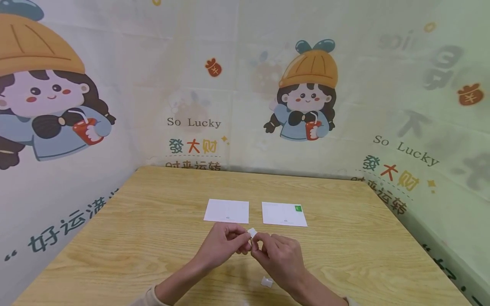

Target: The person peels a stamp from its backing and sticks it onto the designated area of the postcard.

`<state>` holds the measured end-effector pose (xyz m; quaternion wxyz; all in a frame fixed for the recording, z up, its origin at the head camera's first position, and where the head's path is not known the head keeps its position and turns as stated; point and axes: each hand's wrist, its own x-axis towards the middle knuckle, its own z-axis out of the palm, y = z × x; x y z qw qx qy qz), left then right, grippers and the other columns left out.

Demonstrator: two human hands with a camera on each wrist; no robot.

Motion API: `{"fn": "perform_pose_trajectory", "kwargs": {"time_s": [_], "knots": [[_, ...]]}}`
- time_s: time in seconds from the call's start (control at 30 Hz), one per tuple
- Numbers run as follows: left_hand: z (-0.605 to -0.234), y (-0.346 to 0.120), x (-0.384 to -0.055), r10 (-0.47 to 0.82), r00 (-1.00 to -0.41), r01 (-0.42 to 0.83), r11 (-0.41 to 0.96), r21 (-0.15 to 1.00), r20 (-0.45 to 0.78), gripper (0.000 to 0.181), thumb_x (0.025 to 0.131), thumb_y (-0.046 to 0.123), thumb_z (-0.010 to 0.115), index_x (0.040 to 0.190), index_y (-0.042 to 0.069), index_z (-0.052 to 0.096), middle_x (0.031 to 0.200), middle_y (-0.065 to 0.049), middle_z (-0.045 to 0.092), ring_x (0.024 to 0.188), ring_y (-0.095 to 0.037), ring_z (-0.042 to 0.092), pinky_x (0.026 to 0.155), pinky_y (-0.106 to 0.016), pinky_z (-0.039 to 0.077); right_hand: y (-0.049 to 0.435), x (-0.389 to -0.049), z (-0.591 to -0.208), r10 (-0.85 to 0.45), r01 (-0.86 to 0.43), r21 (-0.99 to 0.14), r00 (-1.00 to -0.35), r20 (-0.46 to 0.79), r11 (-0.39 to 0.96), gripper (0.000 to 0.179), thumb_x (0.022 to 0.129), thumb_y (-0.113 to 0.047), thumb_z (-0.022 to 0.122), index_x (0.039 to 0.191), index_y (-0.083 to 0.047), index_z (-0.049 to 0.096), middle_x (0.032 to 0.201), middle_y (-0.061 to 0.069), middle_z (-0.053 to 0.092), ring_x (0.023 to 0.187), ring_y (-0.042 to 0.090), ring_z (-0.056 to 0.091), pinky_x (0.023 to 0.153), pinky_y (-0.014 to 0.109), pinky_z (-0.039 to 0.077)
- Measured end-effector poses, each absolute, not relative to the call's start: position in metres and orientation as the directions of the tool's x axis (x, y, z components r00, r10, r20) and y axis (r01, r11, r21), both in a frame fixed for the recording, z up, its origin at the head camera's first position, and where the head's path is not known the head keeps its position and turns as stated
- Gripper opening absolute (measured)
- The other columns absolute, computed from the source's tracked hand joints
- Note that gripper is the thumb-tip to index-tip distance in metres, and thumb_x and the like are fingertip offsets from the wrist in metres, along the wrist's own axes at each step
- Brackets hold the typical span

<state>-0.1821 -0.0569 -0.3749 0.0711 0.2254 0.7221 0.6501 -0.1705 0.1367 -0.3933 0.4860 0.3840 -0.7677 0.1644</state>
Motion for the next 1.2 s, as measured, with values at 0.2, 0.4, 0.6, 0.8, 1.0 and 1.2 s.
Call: {"fn": "perform_pose_trajectory", "kwargs": {"time_s": [0.2, 0.4, 0.6, 0.8, 1.0, 1.2], "knots": [[-0.3755, -0.0558, -0.1806, 0.408, -0.894, 0.229, 0.064, 0.971, 0.184, 0.017, 0.097, 0.011, 0.067, 0.091, -0.004, 0.073, 0.073, -0.009, 0.071, 0.067, -0.010, 0.064, 0.066, -0.024, 0.055, 0.1360, -0.1703, -0.3942, -0.425, -0.763, 0.110, -0.228, 0.876, 0.637, 0.007, 0.088, -0.010, 0.061, 0.085, -0.014, 0.066, 0.053, -0.014, 0.052, 0.046, -0.005, 0.039, 0.047, 0.003, 0.025], [-0.3742, -0.0556, -0.1785, 0.393, -0.905, 0.216, 0.095, 0.972, 0.162, 0.016, 0.096, 0.012, 0.066, 0.092, -0.003, 0.073, 0.073, -0.006, 0.070, 0.067, -0.011, 0.063, 0.065, -0.025, 0.054, 0.1362, -0.1689, -0.3938, -0.408, -0.766, 0.070, -0.260, 0.875, 0.638, 0.027, 0.101, -0.028, 0.049, 0.086, -0.015, 0.067, 0.051, -0.015, 0.049, 0.045, -0.006, 0.039, 0.046, 0.004, 0.026], [-0.3742, -0.0561, -0.1775, 0.388, -0.909, 0.213, 0.113, 0.971, 0.154, 0.018, 0.096, 0.013, 0.067, 0.093, -0.004, 0.073, 0.071, -0.006, 0.070, 0.067, -0.012, 0.064, 0.065, -0.026, 0.054, 0.1403, -0.1671, -0.3927, -0.399, -0.784, 0.017, -0.297, 0.868, 0.620, 0.026, 0.100, -0.030, 0.049, 0.093, -0.014, 0.069, 0.053, -0.016, 0.048, 0.047, -0.007, 0.039, 0.048, 0.004, 0.029], [-0.3741, -0.0568, -0.1762, 0.389, -0.911, 0.197, 0.108, 0.974, 0.141, 0.020, 0.096, 0.013, 0.066, 0.095, -0.006, 0.072, 0.071, -0.005, 0.069, 0.067, -0.014, 0.065, 0.067, -0.027, 0.057, 0.1424, -0.1671, -0.3913, -0.403, -0.771, 0.042, -0.285, 0.870, 0.636, 0.027, 0.101, -0.028, 0.048, 0.093, -0.016, 0.070, 0.052, -0.015, 0.048, 0.046, -0.006, 0.038, 0.047, 0.004, 0.028], [-0.3732, -0.0565, -0.1752, 0.402, -0.904, 0.197, 0.089, 0.976, 0.146, 0.017, 0.096, 0.012, 0.066, 0.094, -0.004, 0.072, 0.071, -0.006, 0.069, 0.067, -0.014, 0.065, 0.068, -0.027, 0.057, 0.1427, -0.1669, -0.3908, -0.412, -0.766, 0.069, -0.265, 0.872, 0.639, 0.028, 0.100, -0.027, 0.049, 0.090, -0.015, 0.072, 0.051, -0.013, 0.051, 0.044, -0.006, 0.038, 0.046, 0.004, 0.027], [-0.3740, -0.0563, -0.1744, 0.406, -0.903, 0.205, 0.114, 0.972, 0.143, 0.018, 0.097, 0.013, 0.065, 0.092, -0.003, 0.072, 0.069, -0.004, 0.068, 0.066, -0.013, 0.065, 0.067, -0.027, 0.056, 0.1427, -0.1671, -0.3917, -0.424, -0.780, 0.083, -0.243, 0.873, 0.620, 0.029, 0.099, -0.024, 0.049, 0.088, -0.014, 0.074, 0.051, -0.014, 0.051, 0.043, -0.007, 0.038, 0.046, 0.003, 0.026]]}}
